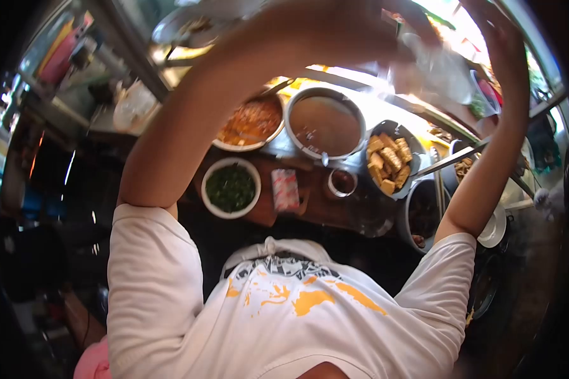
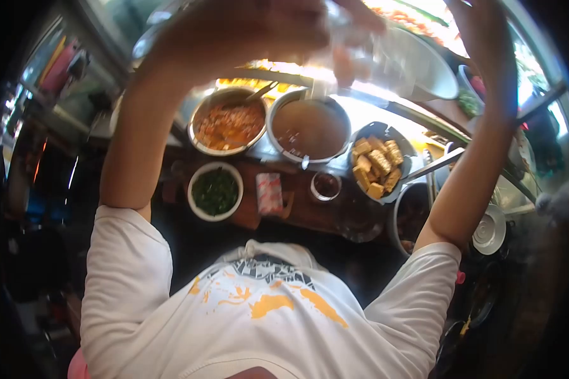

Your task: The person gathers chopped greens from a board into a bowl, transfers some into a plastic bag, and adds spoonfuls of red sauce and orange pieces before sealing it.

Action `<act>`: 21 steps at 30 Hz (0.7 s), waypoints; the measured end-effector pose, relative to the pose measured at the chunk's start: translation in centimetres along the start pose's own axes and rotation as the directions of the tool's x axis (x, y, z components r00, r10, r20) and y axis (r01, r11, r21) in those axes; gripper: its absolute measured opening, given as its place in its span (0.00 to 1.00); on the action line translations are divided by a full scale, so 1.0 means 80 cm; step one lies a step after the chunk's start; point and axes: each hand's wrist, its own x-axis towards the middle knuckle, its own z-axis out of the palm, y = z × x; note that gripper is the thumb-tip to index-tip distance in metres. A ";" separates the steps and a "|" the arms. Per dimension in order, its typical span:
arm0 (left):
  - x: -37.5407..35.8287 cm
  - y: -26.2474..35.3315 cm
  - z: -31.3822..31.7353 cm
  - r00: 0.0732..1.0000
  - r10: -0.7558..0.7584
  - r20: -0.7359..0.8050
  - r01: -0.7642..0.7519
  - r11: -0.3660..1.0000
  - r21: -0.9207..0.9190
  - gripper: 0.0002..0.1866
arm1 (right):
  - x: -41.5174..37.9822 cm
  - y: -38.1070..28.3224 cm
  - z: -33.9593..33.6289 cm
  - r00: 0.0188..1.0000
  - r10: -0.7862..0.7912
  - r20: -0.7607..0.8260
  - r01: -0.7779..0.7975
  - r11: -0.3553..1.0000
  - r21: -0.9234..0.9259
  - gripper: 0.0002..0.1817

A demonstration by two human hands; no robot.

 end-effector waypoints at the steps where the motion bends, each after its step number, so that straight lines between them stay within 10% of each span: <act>1: -0.040 0.001 0.003 0.999 -0.049 0.000 0.049 0.998 -0.031 0.18 | 0.005 -0.010 0.001 0.935 0.187 0.300 -0.345 0.666 0.661 0.19; 7: -0.274 -0.012 0.021 0.859 -0.509 -0.063 0.469 0.829 -0.306 0.24 | -0.085 -0.293 -0.024 0.792 -0.181 0.583 -0.555 0.183 0.811 0.09; 14: -0.468 -0.026 0.065 0.436 -0.833 -0.341 0.711 0.551 -0.437 0.25 | -0.209 -0.499 0.118 0.712 -0.409 0.570 -0.456 0.348 0.819 0.08; 21: -0.495 -0.052 0.098 0.371 -0.887 -0.274 0.740 0.461 -0.491 0.25 | -0.234 -0.544 0.141 0.721 -0.426 0.547 -0.342 0.468 0.815 0.09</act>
